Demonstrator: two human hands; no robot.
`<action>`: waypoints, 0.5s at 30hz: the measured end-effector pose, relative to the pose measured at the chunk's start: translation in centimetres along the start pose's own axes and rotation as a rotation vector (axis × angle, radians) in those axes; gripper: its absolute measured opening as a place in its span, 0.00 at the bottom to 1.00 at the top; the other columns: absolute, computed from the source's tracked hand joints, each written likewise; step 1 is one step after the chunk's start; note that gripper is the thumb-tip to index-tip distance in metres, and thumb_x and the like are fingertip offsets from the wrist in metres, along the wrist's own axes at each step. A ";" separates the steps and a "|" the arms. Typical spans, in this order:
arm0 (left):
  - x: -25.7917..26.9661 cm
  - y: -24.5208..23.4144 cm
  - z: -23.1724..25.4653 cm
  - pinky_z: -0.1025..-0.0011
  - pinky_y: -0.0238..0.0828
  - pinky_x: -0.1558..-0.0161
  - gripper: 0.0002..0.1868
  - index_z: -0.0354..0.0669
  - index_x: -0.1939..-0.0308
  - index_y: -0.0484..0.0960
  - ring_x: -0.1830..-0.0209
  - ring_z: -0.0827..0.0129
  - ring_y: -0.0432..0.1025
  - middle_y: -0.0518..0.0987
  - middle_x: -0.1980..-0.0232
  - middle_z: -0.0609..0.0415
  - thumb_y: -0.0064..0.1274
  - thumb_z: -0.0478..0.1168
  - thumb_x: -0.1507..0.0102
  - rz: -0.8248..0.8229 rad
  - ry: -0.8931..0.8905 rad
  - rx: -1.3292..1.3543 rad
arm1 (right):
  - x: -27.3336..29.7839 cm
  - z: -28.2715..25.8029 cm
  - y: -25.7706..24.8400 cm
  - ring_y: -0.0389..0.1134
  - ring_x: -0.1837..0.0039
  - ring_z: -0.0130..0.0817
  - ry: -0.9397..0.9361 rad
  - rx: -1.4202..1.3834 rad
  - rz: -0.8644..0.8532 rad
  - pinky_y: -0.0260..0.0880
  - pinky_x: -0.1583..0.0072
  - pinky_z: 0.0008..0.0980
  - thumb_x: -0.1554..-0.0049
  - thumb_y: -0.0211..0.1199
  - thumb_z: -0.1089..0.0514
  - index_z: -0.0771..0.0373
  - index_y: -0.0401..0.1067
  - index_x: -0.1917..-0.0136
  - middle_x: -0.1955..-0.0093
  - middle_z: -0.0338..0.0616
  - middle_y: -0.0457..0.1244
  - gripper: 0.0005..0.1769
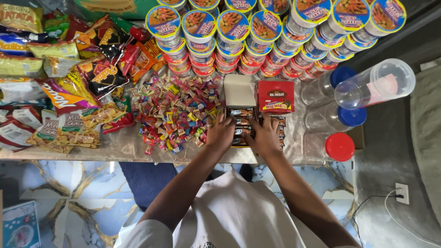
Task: Organizing various snack packets, biscuits, and candies into specific boxes on a display counter.
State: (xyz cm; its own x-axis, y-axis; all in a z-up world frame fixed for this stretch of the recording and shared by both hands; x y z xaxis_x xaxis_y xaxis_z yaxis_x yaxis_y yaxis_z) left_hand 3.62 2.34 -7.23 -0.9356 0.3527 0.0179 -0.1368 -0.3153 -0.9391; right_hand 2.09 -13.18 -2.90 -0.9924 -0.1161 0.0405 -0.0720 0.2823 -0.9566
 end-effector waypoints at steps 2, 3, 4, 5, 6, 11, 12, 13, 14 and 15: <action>0.0 -0.1 -0.1 0.29 0.51 0.37 0.21 0.45 0.39 0.76 0.28 0.55 0.57 0.71 0.35 0.54 0.50 0.36 0.38 -0.024 -0.018 -0.007 | -0.2 -0.1 0.3 0.47 0.27 0.65 0.011 -0.003 -0.012 0.53 0.29 0.59 0.52 0.73 0.40 0.49 0.71 0.31 0.23 0.53 0.47 0.37; -0.1 -0.1 0.0 0.28 0.50 0.36 0.22 0.45 0.38 0.75 0.26 0.53 0.55 0.68 0.32 0.52 0.50 0.37 0.37 -0.050 -0.028 -0.011 | -0.2 0.1 0.4 0.47 0.27 0.66 0.030 -0.004 -0.023 0.54 0.29 0.60 0.51 0.73 0.40 0.49 0.70 0.30 0.23 0.53 0.46 0.37; -0.2 -0.5 0.1 0.28 0.50 0.36 0.22 0.45 0.38 0.75 0.26 0.53 0.55 0.68 0.32 0.52 0.50 0.37 0.37 -0.049 -0.026 -0.010 | -0.3 0.4 0.8 0.47 0.27 0.66 0.031 -0.003 -0.022 0.54 0.29 0.60 0.51 0.73 0.40 0.49 0.70 0.30 0.23 0.53 0.46 0.37; -0.1 -0.8 0.1 0.27 0.49 0.35 0.24 0.45 0.36 0.73 0.25 0.51 0.53 0.65 0.29 0.50 0.51 0.37 0.38 -0.083 -0.033 -0.004 | -0.3 0.7 1.2 0.47 0.27 0.67 0.023 -0.034 -0.031 0.54 0.29 0.60 0.51 0.73 0.41 0.52 0.68 0.29 0.22 0.55 0.45 0.39; 0.0 -1.0 0.2 0.26 0.48 0.35 0.27 0.46 0.34 0.72 0.24 0.50 0.51 0.61 0.25 0.49 0.51 0.37 0.39 -0.116 -0.040 0.001 | -0.3 1.0 1.6 0.47 0.26 0.67 0.014 -0.066 -0.040 0.54 0.29 0.60 0.51 0.72 0.42 0.54 0.66 0.28 0.22 0.58 0.45 0.41; -0.2 -2.2 0.2 0.26 0.47 0.34 0.35 0.47 0.29 0.66 0.21 0.51 0.47 0.55 0.21 0.49 0.54 0.37 0.41 -0.193 -0.037 0.017 | -1.1 1.0 1.4 0.47 0.26 0.72 -0.065 -0.170 -0.041 0.54 0.28 0.60 0.52 0.71 0.44 0.53 0.58 0.22 0.22 0.66 0.41 0.48; -0.2 -2.0 0.1 0.26 0.47 0.34 0.36 0.48 0.29 0.65 0.21 0.51 0.46 0.53 0.21 0.49 0.54 0.37 0.42 -0.222 -0.036 0.009 | -1.3 0.9 1.4 0.47 0.26 0.73 -0.053 -0.155 -0.071 0.54 0.28 0.59 0.52 0.72 0.43 0.52 0.55 0.21 0.21 0.69 0.39 0.50; -0.4 -1.8 0.1 0.26 0.47 0.34 0.36 0.48 0.29 0.65 0.21 0.51 0.46 0.53 0.21 0.49 0.54 0.37 0.42 -0.222 -0.034 0.009 | -1.4 0.7 1.1 0.47 0.26 0.73 -0.052 -0.154 -0.069 0.54 0.28 0.59 0.52 0.72 0.43 0.52 0.55 0.21 0.21 0.69 0.39 0.50; -0.6 -1.6 0.1 0.26 0.47 0.34 0.36 0.47 0.28 0.64 0.21 0.51 0.45 0.53 0.20 0.49 0.54 0.37 0.41 -0.236 -0.034 -0.002 | -1.6 0.8 1.2 0.46 0.25 0.73 0.010 -0.140 -0.149 0.53 0.28 0.59 0.51 0.72 0.43 0.50 0.54 0.20 0.20 0.67 0.38 0.51; -0.5 -1.3 0.0 0.26 0.47 0.34 0.35 0.47 0.28 0.64 0.20 0.51 0.44 0.52 0.20 0.49 0.54 0.36 0.41 -0.254 -0.036 -0.013 | -1.4 0.8 1.4 0.45 0.24 0.72 0.074 -0.128 -0.232 0.52 0.28 0.59 0.51 0.72 0.42 0.47 0.52 0.20 0.20 0.65 0.37 0.51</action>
State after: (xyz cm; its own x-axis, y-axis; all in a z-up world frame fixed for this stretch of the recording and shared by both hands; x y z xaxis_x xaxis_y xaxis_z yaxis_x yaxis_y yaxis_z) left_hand 4.28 2.52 -6.02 -0.8830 0.3870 0.2658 -0.3648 -0.2092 -0.9073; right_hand 3.43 -13.35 -4.53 -0.9520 -0.1233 0.2801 -0.3060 0.3750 -0.8751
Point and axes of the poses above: each hand's wrist, its own x-axis away from the middle knuckle, its own y-axis out of the palm, z = x × y, the point moved 5 cm from there along -x, towards the middle knuckle
